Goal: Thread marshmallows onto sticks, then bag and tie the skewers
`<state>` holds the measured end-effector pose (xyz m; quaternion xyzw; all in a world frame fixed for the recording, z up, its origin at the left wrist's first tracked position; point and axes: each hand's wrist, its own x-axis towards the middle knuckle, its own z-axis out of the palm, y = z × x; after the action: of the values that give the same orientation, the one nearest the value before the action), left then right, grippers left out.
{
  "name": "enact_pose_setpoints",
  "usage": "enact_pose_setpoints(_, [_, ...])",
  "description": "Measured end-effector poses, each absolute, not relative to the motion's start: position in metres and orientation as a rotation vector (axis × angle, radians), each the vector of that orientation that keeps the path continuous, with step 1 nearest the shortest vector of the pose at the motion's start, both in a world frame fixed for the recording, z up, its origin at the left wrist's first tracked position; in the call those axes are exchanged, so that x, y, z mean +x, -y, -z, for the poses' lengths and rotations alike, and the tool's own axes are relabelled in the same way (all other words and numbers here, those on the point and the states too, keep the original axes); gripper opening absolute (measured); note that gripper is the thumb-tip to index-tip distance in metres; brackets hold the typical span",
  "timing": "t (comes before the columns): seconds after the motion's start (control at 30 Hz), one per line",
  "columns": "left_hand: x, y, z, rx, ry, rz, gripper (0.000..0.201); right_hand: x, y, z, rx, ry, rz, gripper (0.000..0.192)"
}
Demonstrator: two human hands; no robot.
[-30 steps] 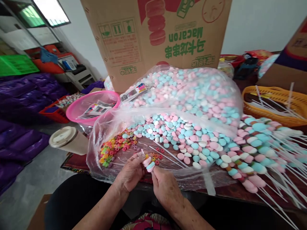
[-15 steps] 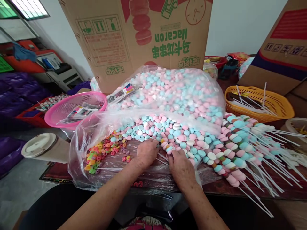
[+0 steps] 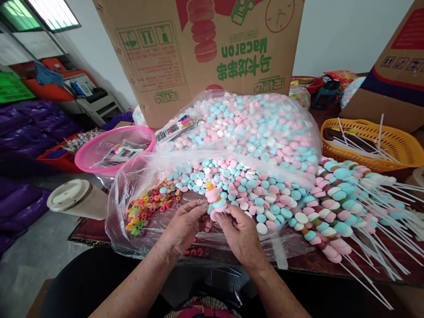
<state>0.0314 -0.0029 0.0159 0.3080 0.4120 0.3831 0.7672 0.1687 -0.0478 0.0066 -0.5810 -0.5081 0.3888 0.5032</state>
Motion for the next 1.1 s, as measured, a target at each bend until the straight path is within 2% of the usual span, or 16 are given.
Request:
enact_pose_setpoints(0.3, [0.021, 0.010, -0.020, 0.681, -0.794, -0.875, 0.027, 0.156, 0.053, -0.016, -1.396, 1.184, -0.997, 0.022])
enact_pose_setpoints(0.73, [0.028, 0.019, -0.013, 0.808, -0.725, -0.887, 0.037, 0.154, 0.050, 0.001, -1.381, 1.042, -1.142, 0.032])
enact_pose_setpoints(0.9, [0.024, 0.010, -0.006, 0.762, -0.887, -0.955, 0.030, 0.163, 0.056, -0.007, -1.465, 1.260, -0.935, 0.031])
enact_pose_setpoints(1.1, [0.005, -0.005, -0.006, 0.719, -1.055, -1.114, 0.033, 0.173, 0.075, -0.005, -1.536, 1.672, -0.708, 0.029])
